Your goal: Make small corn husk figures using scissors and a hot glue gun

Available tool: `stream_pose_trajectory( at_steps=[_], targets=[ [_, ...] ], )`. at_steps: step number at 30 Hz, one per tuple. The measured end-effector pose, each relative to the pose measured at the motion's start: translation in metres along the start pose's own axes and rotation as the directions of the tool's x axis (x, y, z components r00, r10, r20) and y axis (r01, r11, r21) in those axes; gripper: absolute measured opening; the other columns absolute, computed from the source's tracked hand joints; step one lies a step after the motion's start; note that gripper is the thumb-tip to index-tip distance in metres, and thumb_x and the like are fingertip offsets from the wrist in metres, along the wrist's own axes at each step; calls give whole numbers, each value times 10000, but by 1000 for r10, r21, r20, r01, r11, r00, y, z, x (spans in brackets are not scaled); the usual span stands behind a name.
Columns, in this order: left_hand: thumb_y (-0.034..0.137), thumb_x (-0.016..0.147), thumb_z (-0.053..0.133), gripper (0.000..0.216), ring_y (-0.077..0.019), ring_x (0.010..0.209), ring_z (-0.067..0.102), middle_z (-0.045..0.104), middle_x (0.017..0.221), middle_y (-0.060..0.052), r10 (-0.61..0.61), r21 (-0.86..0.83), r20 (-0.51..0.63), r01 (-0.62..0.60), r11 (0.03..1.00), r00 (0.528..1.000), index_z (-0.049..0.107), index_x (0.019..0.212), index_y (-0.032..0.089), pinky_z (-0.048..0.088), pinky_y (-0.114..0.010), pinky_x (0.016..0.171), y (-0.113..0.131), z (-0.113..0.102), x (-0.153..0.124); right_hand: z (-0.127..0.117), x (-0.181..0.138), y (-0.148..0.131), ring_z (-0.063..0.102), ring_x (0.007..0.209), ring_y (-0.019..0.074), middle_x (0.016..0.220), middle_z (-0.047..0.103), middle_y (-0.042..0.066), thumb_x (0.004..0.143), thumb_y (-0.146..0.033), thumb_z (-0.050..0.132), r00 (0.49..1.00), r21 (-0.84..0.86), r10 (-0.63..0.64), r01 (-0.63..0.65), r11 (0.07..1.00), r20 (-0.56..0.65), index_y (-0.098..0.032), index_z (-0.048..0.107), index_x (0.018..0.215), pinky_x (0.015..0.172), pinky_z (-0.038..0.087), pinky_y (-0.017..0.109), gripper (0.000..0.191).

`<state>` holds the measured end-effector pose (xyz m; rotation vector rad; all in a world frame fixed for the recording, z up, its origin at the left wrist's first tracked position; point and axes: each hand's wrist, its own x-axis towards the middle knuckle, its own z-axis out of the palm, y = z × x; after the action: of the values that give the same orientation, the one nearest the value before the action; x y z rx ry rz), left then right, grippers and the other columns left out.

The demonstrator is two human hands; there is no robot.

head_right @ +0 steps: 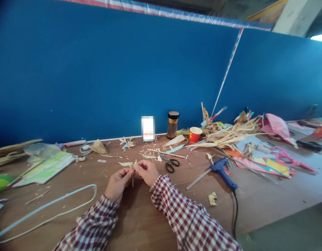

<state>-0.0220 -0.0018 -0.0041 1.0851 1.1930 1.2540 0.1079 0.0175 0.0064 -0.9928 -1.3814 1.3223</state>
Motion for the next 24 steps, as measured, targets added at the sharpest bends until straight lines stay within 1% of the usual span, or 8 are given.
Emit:
stream_pose_trajectory(
  at_steps=[2,5,9,15,18,24],
  targets=[
    [448,591,657,346,-52,394,353,495,456,42,12,10,-23,-12,1000,1000,636,699,121,240,-177,379,0,0,0,0,-1,0,424,465,69,589,538,-27,720,-387,561,1000,-12,-8,8,1000,12,-170,568,731,438,345,189,217],
    [466,590,648,390,-66,403,371,511,463,27,2,58,-35,0,998,999,660,752,112,237,-184,370,2,-1,0,0,-1,0,444,486,79,615,563,-19,708,-372,574,1000,-45,-29,29,999,-2,-172,571,732,451,355,197,201],
    [452,613,630,368,-68,404,365,494,452,35,-34,82,15,33,996,999,665,769,121,228,-182,375,5,0,-1,-2,0,0,464,511,89,617,564,-17,703,-359,581,997,-62,-67,65,996,-30,-168,570,722,468,371,205,192],
    [410,586,667,345,-61,405,346,503,475,37,-60,6,81,60,998,995,654,790,131,220,-179,379,12,5,-5,-3,1,2,451,509,90,585,539,-26,693,-377,584,996,-92,-56,50,995,-71,-167,572,707,468,368,207,210],
    [395,567,686,352,-55,399,345,504,480,40,-98,-15,66,99,995,993,638,796,132,207,-173,367,13,7,-6,-3,1,3,447,493,86,578,547,-29,697,-380,580,998,-55,-34,31,998,-57,-170,570,717,464,365,206,211],
    [410,555,687,332,-54,399,358,479,454,43,-123,-23,16,123,992,992,626,692,115,216,-167,366,14,8,-7,-3,1,1,475,501,87,598,568,-19,710,-380,569,999,-22,-31,31,999,-33,-168,568,725,459,371,200,213]
  ],
)
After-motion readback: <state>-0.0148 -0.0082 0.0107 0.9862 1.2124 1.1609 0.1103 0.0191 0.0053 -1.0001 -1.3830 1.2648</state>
